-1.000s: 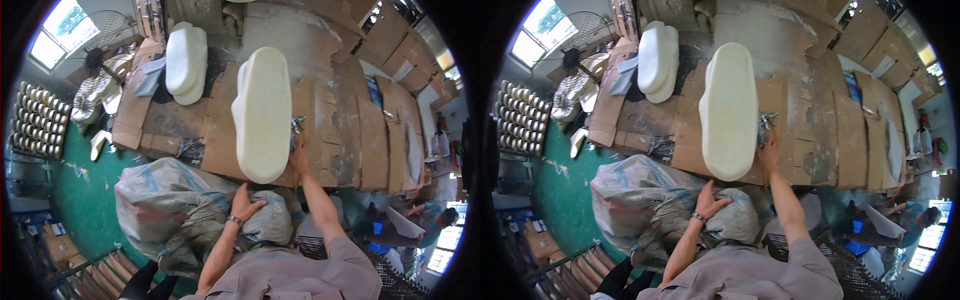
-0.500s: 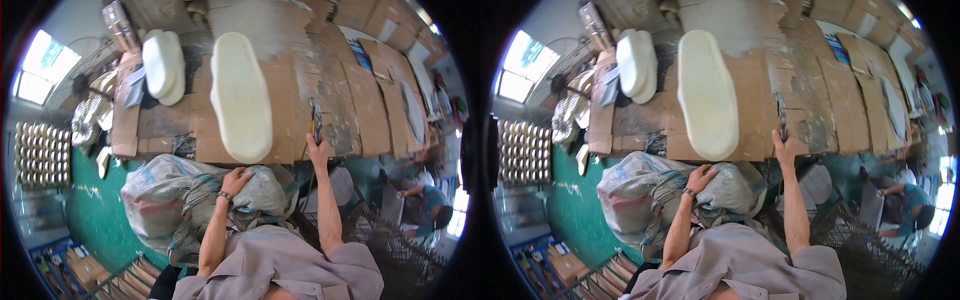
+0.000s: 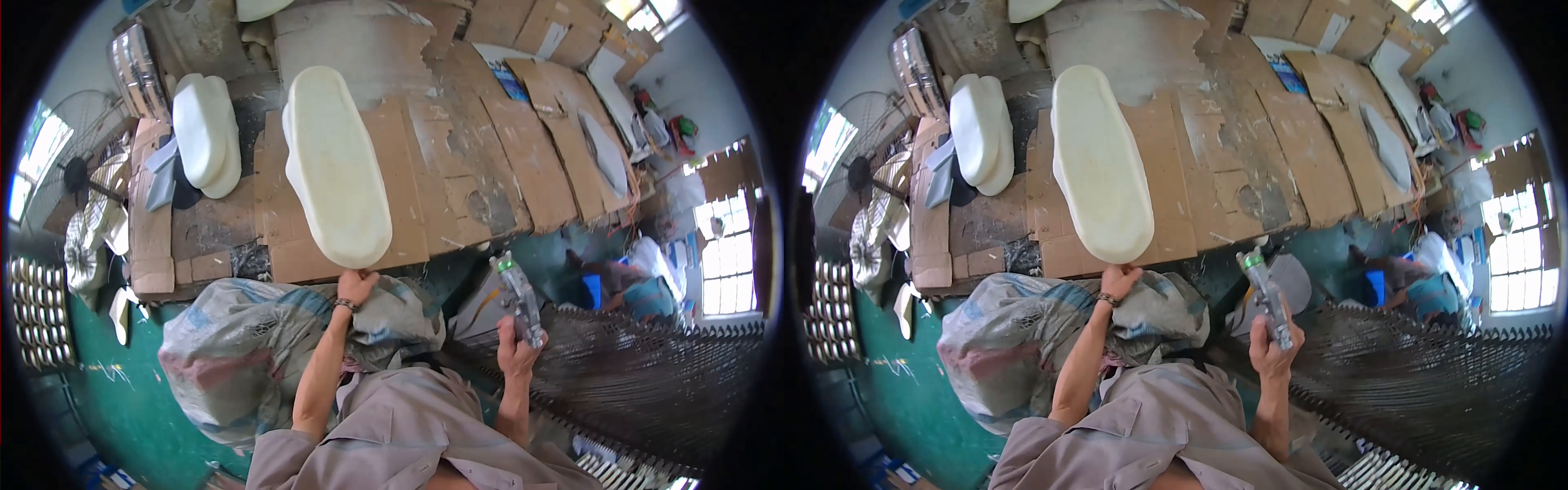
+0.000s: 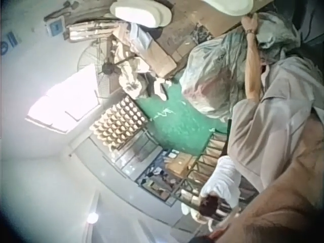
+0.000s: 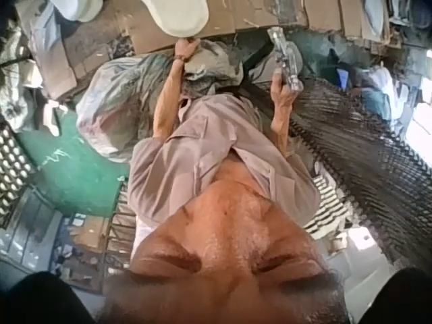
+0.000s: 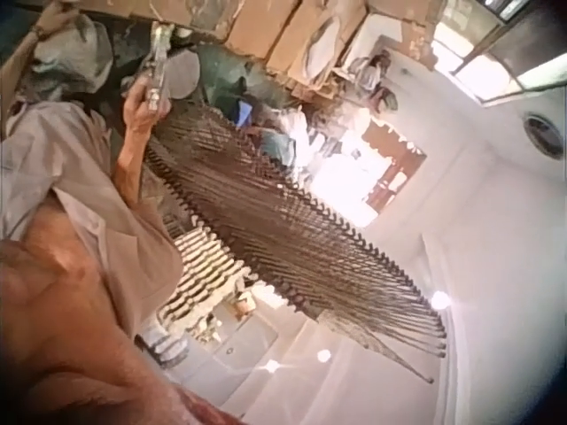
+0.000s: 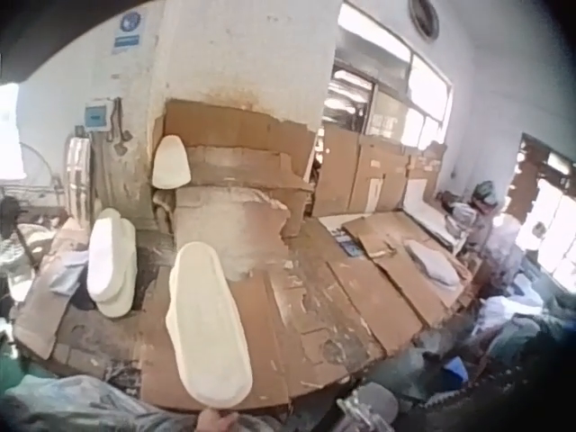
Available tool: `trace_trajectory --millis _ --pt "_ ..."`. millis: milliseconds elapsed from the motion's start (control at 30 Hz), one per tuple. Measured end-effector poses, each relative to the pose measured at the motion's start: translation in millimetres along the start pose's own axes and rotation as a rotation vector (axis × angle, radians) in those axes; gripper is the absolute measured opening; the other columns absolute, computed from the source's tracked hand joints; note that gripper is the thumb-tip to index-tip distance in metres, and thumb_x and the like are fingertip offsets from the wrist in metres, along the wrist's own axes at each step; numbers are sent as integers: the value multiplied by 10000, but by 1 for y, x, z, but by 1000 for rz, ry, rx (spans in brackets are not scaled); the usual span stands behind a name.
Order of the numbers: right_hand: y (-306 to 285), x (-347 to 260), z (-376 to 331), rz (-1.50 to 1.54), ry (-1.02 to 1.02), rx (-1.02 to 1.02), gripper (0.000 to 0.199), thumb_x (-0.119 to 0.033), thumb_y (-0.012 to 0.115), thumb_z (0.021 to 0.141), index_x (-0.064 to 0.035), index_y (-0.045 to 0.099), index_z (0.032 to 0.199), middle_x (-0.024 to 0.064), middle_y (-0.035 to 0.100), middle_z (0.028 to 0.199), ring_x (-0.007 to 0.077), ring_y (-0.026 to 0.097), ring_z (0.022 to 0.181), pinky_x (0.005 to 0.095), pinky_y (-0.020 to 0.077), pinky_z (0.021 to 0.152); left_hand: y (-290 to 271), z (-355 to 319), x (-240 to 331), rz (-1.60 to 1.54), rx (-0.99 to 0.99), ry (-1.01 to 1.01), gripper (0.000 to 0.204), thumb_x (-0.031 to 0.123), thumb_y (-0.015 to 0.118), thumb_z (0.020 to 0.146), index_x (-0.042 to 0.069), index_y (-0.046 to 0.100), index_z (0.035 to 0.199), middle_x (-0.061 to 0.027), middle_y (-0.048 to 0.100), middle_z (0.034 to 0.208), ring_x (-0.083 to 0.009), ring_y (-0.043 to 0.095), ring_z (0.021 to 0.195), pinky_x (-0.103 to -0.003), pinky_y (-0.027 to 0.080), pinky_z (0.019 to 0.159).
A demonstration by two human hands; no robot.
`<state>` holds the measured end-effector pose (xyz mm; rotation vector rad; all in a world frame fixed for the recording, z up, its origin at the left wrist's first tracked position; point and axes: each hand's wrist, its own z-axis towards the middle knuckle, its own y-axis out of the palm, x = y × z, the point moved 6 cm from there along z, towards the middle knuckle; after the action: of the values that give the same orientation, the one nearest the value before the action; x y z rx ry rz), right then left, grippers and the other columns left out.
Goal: Organizing and moving large white foam components between a workbench, storage bags, and drying racks in a factory setting.
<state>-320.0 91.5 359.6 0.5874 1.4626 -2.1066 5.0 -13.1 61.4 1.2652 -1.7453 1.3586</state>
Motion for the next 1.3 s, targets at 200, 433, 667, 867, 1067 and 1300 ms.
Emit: trace_trajectory --millis 200,433,667,867,1067,1300 --pt "-27 -35 -9 472 21 25 263 -75 608 922 91 627 1125 195 652 1180 280 682 970 365 603 738 -19 -7 -3 -879 105 -182 452 193 780 795 -32 638 1159 -43 712 927 -107 591 665 -275 445 563" --pt "-43 -61 -18 972 212 -267 433 62 548 833 15 467 1256 174 611 1170 189 637 949 317 620 753 -36 -1 1 -759 448 -305 767 415 868 791 -107 511 1225 -177 663 1073 -184 677 777 -287 557 602" --pt "-50 -103 -9 823 20 -241 529 0 694 902 12 439 1366 160 664 1164 191 661 859 322 546 814 -34 -2 12 -873 400 -233 937 434 890 767 -116 351 1302 -232 615 1120 -254 712 801 -329 608 615" --pt "-49 -127 8 545 -77 -346 625 5 713 875 51 476 1451 183 723 1107 206 684 939 332 539 864 -31 -13 21 -833 483 -260 897 443 877 774 -87 373 1293 -214 623 1098 -242 706 746 -325 589 613" --pt "-37 -134 12 521 -31 -327 669 -24 749 857 57 471 1459 152 709 1022 221 693 860 306 537 787 -31 -15 23 -790 495 -238 877 435 881 765 -70 393 1291 -188 623 1073 -233 697 746 -323 576 617" --pt "-32 -143 18 410 -159 -310 653 -48 787 824 57 532 1416 161 682 987 216 668 800 295 537 725 -27 -6 3 -791 546 -210 894 440 892 754 -80 399 1288 -181 592 1122 -214 658 880 -318 599 650"
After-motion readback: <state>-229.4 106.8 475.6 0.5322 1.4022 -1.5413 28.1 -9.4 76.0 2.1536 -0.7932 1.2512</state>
